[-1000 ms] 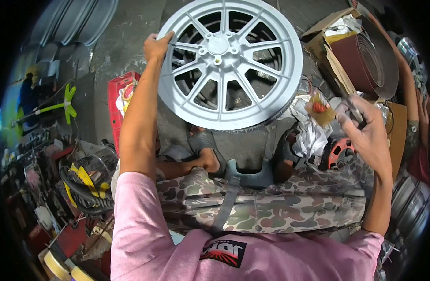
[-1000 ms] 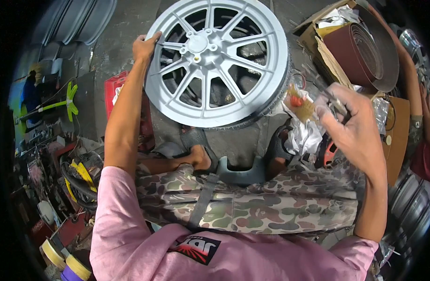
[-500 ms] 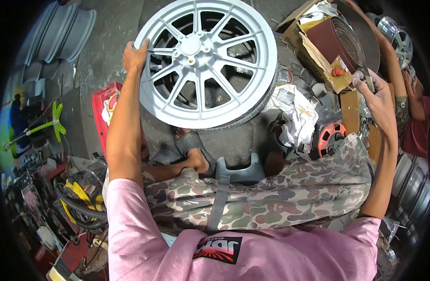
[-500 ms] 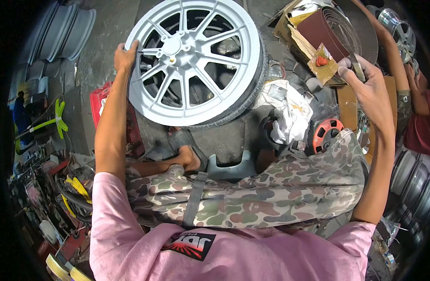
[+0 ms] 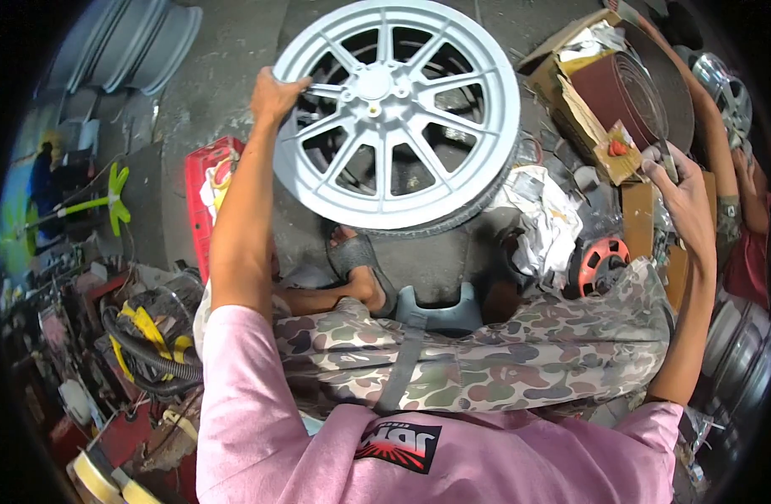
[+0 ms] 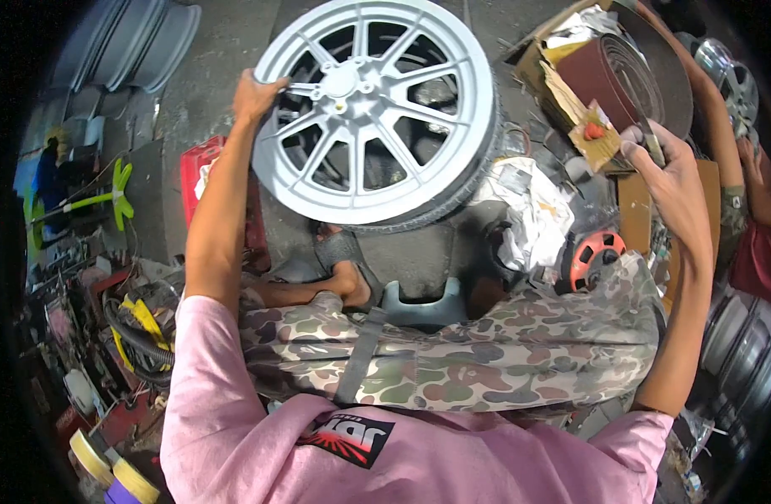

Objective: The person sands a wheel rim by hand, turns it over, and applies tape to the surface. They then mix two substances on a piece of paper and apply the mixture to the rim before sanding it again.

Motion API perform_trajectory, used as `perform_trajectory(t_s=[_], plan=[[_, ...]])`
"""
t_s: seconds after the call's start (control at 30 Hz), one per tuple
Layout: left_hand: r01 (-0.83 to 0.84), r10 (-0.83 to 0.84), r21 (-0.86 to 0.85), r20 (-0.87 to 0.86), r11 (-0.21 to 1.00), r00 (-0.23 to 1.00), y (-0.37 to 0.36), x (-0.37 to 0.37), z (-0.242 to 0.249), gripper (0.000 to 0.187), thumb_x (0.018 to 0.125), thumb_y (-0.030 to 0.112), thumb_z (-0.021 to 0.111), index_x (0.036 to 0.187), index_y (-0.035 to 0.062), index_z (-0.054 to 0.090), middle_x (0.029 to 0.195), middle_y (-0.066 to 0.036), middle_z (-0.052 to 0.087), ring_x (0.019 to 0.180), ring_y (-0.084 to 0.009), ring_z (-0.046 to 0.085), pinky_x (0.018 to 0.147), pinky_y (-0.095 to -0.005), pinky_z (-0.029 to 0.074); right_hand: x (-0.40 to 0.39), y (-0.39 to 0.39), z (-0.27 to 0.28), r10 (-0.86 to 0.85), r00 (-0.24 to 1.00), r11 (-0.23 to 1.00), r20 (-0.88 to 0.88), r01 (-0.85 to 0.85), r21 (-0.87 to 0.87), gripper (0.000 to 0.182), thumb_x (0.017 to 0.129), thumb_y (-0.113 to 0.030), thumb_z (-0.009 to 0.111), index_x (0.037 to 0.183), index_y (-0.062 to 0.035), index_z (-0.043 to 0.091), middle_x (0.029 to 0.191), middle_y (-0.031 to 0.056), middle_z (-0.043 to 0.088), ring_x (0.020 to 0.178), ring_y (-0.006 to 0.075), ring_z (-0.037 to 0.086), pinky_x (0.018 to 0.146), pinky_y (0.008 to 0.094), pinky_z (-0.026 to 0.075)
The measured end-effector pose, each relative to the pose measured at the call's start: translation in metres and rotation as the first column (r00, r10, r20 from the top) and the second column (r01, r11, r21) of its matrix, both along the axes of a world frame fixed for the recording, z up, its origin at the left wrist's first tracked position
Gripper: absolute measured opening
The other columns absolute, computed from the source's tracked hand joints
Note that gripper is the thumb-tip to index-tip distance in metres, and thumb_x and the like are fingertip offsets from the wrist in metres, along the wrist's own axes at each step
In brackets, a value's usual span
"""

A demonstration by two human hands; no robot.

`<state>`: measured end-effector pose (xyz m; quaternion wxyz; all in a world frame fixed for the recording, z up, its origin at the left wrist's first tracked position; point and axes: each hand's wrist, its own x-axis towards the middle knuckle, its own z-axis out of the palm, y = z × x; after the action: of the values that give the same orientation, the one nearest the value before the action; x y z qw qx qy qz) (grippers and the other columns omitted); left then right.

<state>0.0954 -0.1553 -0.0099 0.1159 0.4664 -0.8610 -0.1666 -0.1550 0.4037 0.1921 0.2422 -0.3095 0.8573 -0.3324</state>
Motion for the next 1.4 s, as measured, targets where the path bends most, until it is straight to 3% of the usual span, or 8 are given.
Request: perform_trajectory(t_s=[0.33, 0.43, 0.6, 0.87, 1.0, 1.13, 1.27, 1.4], plan=[[0.280, -0.282, -0.054, -0.323, 0.959, 0.904, 0.002, 0.015, 0.003, 0.061, 0.083, 0.033, 0.075, 0.135, 0.0035, 0.060, 0.137, -0.027, 0.057, 0.126, -0.0379, 0.057, 0.107, -0.0445, 0.045, -0.002, 0.010, 0.002, -0.004, 1.000, 1.000, -0.006, 0.004, 0.000, 0.015, 0.100, -0.014, 0.062, 0.095, 0.0000, 0.062, 0.086, -0.0034, 0.061, 0.084, 0.0039, 0.052, 0.079, 0.0231, 0.043], [0.348, -0.365, -0.285, -0.005, 0.893, 0.931, 0.026, 0.017, 0.006, 0.043, 0.100, 0.036, 0.059, 0.139, 0.0199, 0.062, 0.150, -0.026, 0.044, 0.128, -0.0445, 0.052, 0.108, -0.0491, 0.045, -0.003, 0.013, 0.000, 0.012, 1.000, 1.000, -0.004, -0.012, 0.010, 0.016, 0.099, -0.015, 0.062, 0.096, 0.0006, 0.063, 0.088, -0.0023, 0.062, 0.085, 0.0047, 0.052, 0.080, 0.0237, 0.044], [0.432, -0.374, -0.345, 0.223, 0.833, 0.900, 0.029, 0.027, -0.006, 0.043, 0.106, 0.040, 0.048, 0.142, 0.0222, 0.061, 0.158, -0.024, 0.038, 0.129, -0.0460, 0.052, 0.108, -0.0502, 0.045, -0.015, 0.024, -0.015, 0.051, 0.955, 0.998, -0.291, -0.055, -0.005, 0.029, 0.098, -0.023, 0.063, 0.104, 0.0058, 0.063, 0.088, 0.0021, 0.063, 0.085, 0.0094, 0.054, 0.078, 0.0280, 0.047], [0.483, -0.315, -0.303, 0.464, 0.822, 0.828, 0.025, 0.008, 0.038, 0.046, 0.101, 0.048, 0.054, 0.123, 0.0123, 0.074, 0.152, -0.024, 0.045, 0.125, -0.0466, 0.054, 0.103, -0.0501, 0.048, -0.055, 0.080, -0.055, -0.012, 0.990, 0.998, -0.141, 0.003, -0.066, 0.026, 0.097, -0.025, 0.062, 0.098, 0.0006, 0.066, 0.087, 0.0004, 0.065, 0.081, 0.0079, 0.054, 0.078, 0.0293, 0.048], [0.595, -0.446, -0.191, 0.497, 0.780, 0.745, 0.104, -0.029, 0.121, 0.047, 0.099, 0.043, 0.062, 0.098, -0.0022, 0.075, 0.113, -0.024, 0.071, 0.103, -0.0334, 0.070, 0.089, -0.0466, 0.053, -0.041, 0.138, -0.175, -0.311, 0.905, 0.937, 0.291, 0.344, -0.068, 0.023, 0.096, -0.025, 0.066, 0.100, -0.0047, 0.074, 0.089, 0.0018, 0.072, 0.085, 0.0099, 0.063, 0.081, 0.0288, 0.050], [0.745, -0.839, 0.414, 0.096, 0.523, 0.535, 0.226, -0.053, 0.160, 0.033, 0.100, 0.027, 0.059, 0.094, -0.0018, 0.074, 0.071, -0.016, 0.068, 0.065, -0.0207, 0.065, 0.066, -0.0354, 0.053, -0.017, 0.164, -0.318, -0.432, 0.872, 0.895, 0.229, 0.446, -0.007, 0.023, 0.095, -0.027, 0.068, 0.095, -0.0045, 0.074, 0.076, 0.0008, 0.066, 0.072, 0.0082, 0.058, 0.071, 0.0286, 0.047], [0.770, -0.946, 0.630, -0.177, 0.101, 0.270, 0.334, -0.052, 0.093, 0.033, 0.100, 0.028, 0.063, 0.096, -0.0019, 0.075, 0.083, -0.016, 0.075, 0.075, -0.0239, 0.071, 0.074, -0.0374, 0.055, -0.016, 0.180, -0.373, -0.662, 0.731, 0.721, 0.164, 0.563, 0.404, 0.023, 0.095, -0.027, 0.067, 0.095, -0.0040, 0.072, 0.075, 0.0026, 0.066, 0.074, 0.0108, 0.059, 0.071, 0.0306, 0.048], [0.732, -0.955, 0.669, -0.115, 0.129, 0.274, 0.404, -0.043, -0.055, 0.044, 0.098, 0.043, 0.063, 0.098, 0.0004, 0.075, 0.081, -0.023, 0.071, 0.078, -0.0420, 0.067, 0.080, -0.0455, 0.054, 0.005, 0.188, -0.400, -0.684, 0.704, 0.723, 0.191, 0.621, 0.304, 0.026, 0.095, -0.029, 0.067, 0.096, -0.0031, 0.071, 0.078, 0.0058, 0.067, 0.074, 0.0152, 0.060, 0.071, 0.0341, 0.049]])
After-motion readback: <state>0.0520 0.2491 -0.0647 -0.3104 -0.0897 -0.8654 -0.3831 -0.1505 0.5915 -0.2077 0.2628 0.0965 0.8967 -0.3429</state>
